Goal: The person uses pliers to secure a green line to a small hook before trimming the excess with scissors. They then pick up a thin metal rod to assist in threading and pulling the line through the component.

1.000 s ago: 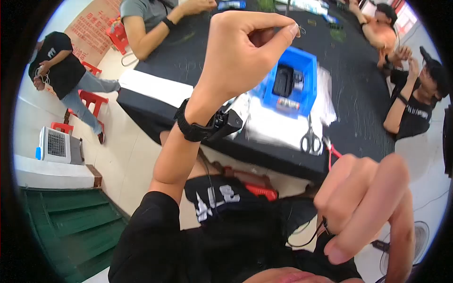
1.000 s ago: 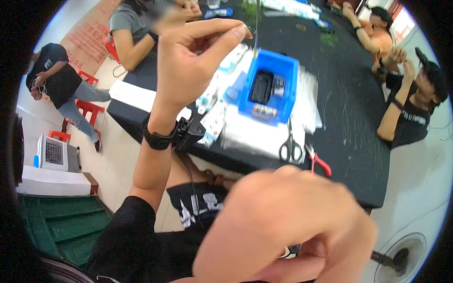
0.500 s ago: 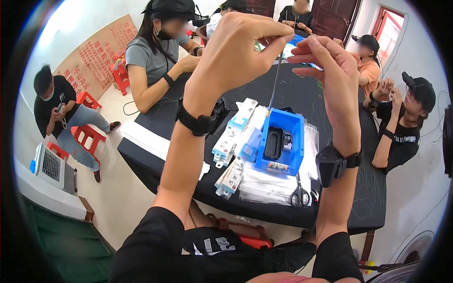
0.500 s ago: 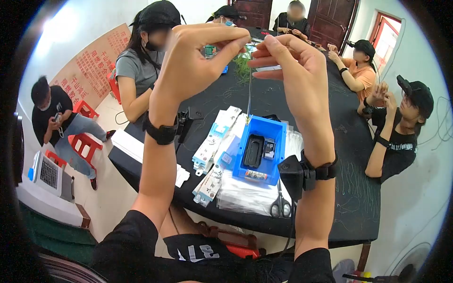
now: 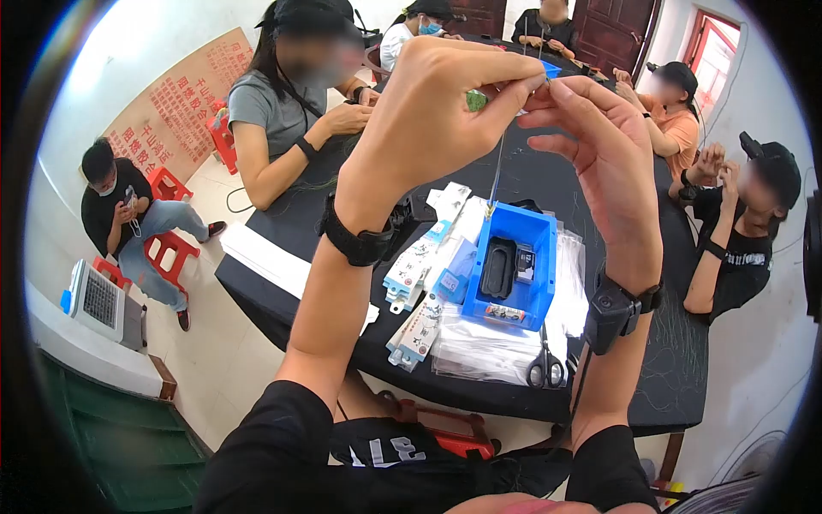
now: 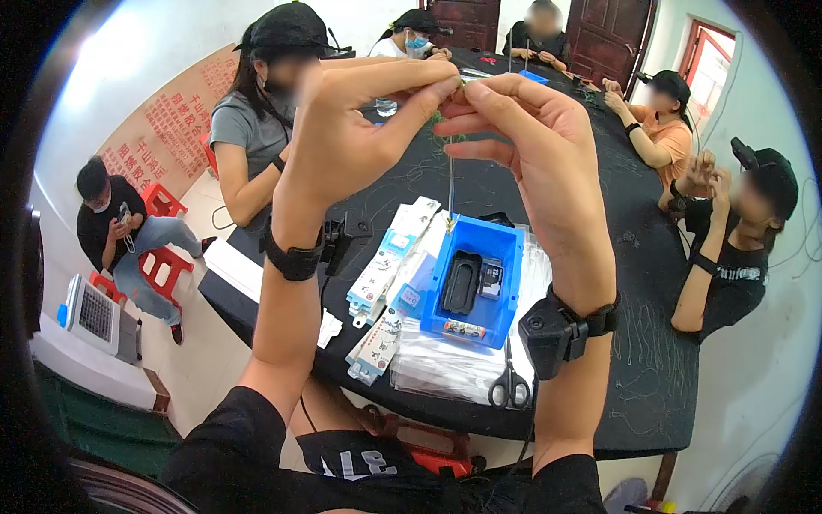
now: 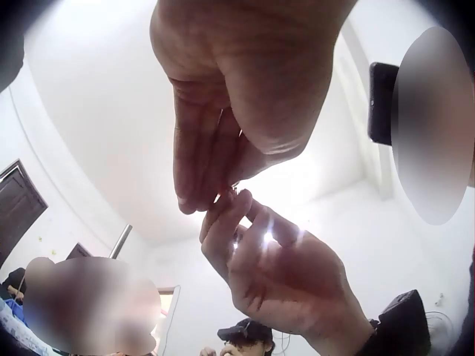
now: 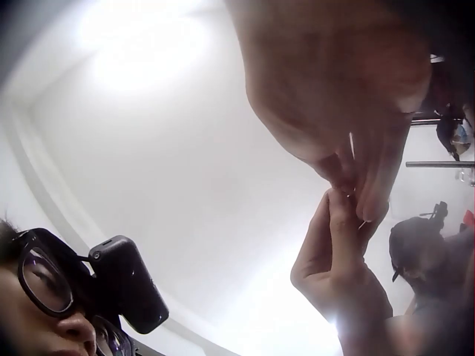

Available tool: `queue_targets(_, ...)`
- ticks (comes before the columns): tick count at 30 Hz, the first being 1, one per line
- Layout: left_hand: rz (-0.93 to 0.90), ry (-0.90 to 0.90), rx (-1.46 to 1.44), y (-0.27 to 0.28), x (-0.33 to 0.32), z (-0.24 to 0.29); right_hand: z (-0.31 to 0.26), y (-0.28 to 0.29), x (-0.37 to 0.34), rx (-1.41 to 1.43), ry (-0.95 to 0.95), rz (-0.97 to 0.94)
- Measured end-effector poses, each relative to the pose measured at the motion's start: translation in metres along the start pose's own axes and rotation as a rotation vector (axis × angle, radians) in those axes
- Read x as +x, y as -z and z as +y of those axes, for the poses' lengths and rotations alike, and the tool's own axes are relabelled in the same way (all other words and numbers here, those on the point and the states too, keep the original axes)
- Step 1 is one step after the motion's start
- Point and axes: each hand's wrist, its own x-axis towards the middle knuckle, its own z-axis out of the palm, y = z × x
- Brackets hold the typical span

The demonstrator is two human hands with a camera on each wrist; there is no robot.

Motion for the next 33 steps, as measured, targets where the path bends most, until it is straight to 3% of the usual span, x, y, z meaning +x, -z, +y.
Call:
queue_targets(6,-0.041,0.052,-0.064,-0.002,0.008,0.007,-0.002,0.008,-0.004,-0.074,0.048,0.017)
queue_targets(8,-0.173,0.193,-0.129,0.000,0.014,0.015,-0.004,0.013,-0.005,-0.115,0.064,0.024)
queue_targets(12,-0.199,0.229,-0.219,-0.007,0.017,0.015,-0.009,0.025,-0.008,-0.283,0.131,-0.014)
queue_targets(14,-0.229,0.415,-0.433,-0.009,0.018,0.019,-0.010,0.027,-0.009,-0.334,0.170,-0.019)
queue_targets(17,-0.286,0.516,-0.469,-0.010,0.020,0.023,-0.014,0.030,-0.012,-0.483,0.232,-0.015)
queue_targets(19,-0.303,0.529,-0.500,-0.012,0.017,0.024,-0.022,0.028,-0.015,-0.685,0.239,-0.031)
queue_targets(22,-0.310,0.545,-0.537,-0.014,0.014,0.026,-0.024,0.026,-0.016,-0.773,0.282,-0.002)
queue_targets(25,-0.296,0.563,-0.532,-0.014,0.012,0.028,-0.019,0.020,-0.015,-0.755,0.402,0.046)
queue_targets(33,-0.302,0.588,-0.436,-0.013,0.009,0.029,-0.014,0.014,-0.013,-0.775,0.471,0.044)
